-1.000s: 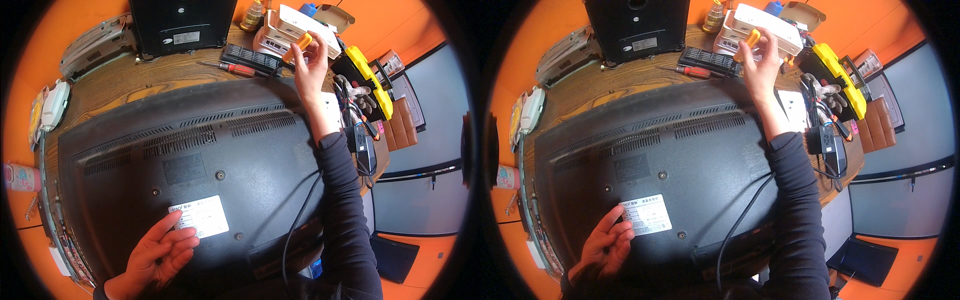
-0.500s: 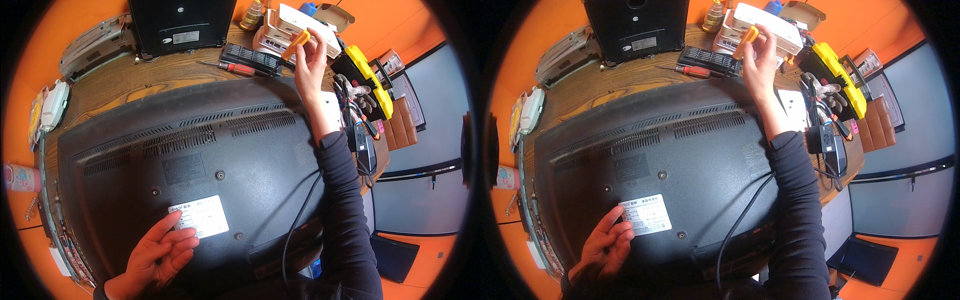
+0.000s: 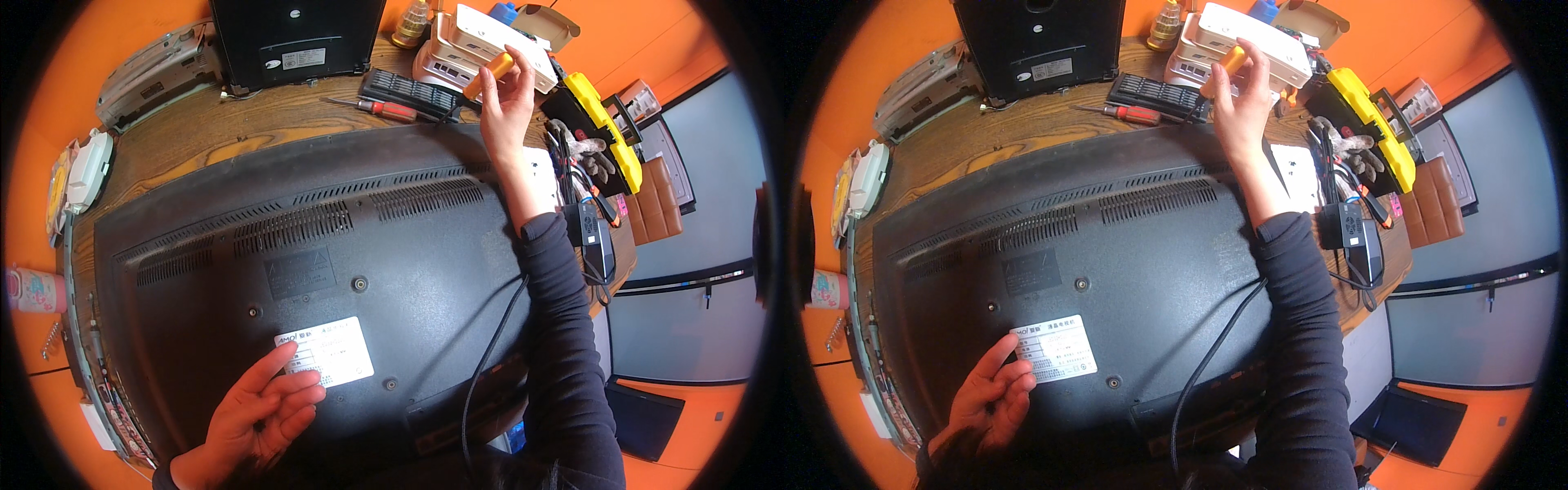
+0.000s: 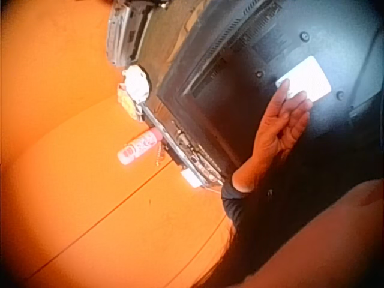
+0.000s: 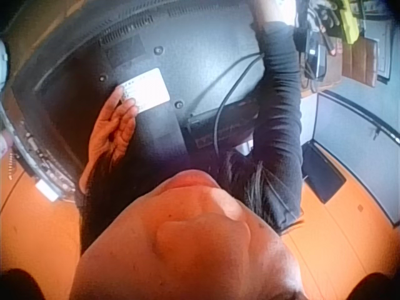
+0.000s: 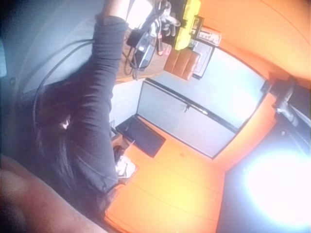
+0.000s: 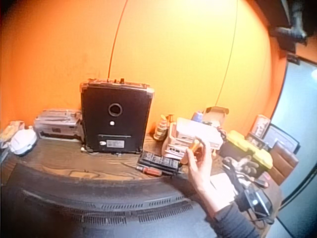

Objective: The person uses a yellow-handled screwdriver to remove screws from the back panel of a CRT television. They rotate the television to access different screw locations and continue unscrewing until the back cover is loosened.

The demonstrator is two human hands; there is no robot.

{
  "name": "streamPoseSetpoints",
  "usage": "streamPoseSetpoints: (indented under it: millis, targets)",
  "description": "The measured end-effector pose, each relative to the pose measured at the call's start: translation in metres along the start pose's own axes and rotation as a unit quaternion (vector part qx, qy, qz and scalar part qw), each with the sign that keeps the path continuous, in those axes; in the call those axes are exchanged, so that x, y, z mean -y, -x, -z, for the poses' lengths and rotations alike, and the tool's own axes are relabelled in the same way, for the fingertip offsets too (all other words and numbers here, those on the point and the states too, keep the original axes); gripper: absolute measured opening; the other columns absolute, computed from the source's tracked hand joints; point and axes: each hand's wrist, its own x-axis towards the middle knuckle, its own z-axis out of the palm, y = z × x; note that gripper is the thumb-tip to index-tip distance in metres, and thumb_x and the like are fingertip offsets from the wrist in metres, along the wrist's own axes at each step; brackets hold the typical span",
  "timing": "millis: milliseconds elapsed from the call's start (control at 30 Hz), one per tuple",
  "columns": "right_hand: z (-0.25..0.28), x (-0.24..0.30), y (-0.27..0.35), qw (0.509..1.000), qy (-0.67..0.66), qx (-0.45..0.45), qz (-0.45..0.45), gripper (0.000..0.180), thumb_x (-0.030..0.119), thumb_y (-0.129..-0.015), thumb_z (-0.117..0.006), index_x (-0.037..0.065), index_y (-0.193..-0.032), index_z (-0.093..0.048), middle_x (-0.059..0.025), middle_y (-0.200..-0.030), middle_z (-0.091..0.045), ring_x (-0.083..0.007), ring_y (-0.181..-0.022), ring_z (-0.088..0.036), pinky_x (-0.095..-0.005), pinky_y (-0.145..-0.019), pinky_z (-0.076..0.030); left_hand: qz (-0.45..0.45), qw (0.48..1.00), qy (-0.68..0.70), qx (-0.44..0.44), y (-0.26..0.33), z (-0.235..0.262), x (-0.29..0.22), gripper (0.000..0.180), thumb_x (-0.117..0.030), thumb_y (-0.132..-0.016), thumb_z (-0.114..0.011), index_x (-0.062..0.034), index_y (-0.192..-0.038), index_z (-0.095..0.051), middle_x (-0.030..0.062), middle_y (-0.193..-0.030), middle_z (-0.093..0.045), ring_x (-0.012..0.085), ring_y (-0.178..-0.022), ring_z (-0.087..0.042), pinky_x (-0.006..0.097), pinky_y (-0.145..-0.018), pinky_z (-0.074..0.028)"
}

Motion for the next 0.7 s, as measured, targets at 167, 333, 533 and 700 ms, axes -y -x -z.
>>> streamPoseSetpoints:
  millis: [167,333,533,700]
  targets:
    - [-0.0014,-0.0021,0.0008,0.996,-0.087,-0.017,0.026,0.042,0.008,-0.082,-0.059,0.008,-0.120,-0.041,-0.0105,-0.087,-0.059,-0.0167,-0.082,-0.060,-0.0275,-0.071,-0.048,0.001,1.000,-0.001,-0.004,-0.0002,0.0009,0.0001,0.046,0.002,-0.091,-0.030,-0.0070,-0.136,-0.026,0.0213,-0.124,-0.047,0.0296,-0.113,-0.049,0.037,-0.093,-0.045]
    - [0.0013,-0.0014,0.0009,1.000,0.013,-0.015,-0.006,0.044,0.006,-0.082,-0.059,0.007,-0.121,-0.039,-0.0103,-0.090,-0.058,-0.0172,-0.088,-0.057,-0.0276,-0.073,-0.048,-0.002,1.000,-0.001,0.009,0.0002,0.0009,0.0005,0.046,0.002,-0.091,-0.030,-0.0070,-0.136,-0.025,0.0212,-0.124,-0.046,0.0295,-0.113,-0.049,0.037,-0.093,-0.045]
    - [0.0014,-0.0020,0.0010,0.999,-0.008,0.017,0.027,0.050,0.005,-0.081,-0.059,0.006,-0.123,-0.033,-0.0120,-0.092,-0.056,-0.0182,-0.087,-0.057,-0.0285,-0.074,-0.046,-0.003,1.000,-0.016,0.019,-0.0004,0.0020,0.0001,0.047,0.002,-0.091,-0.031,-0.0068,-0.136,-0.024,0.0213,-0.125,-0.045,0.0292,-0.114,-0.048,0.036,-0.093,-0.045]
    - [0.0008,-0.0006,0.0023,1.000,-0.015,0.000,0.001,0.050,0.002,-0.082,-0.056,0.007,-0.123,-0.027,-0.0143,-0.094,-0.055,-0.0192,-0.088,-0.057,-0.0288,-0.076,-0.046,-0.003,0.999,-0.034,-0.002,-0.0001,0.0024,-0.0001,0.047,0.002,-0.090,-0.032,-0.0067,-0.136,-0.025,0.0211,-0.125,-0.046,0.0288,-0.113,-0.049,0.036,-0.093,-0.045]
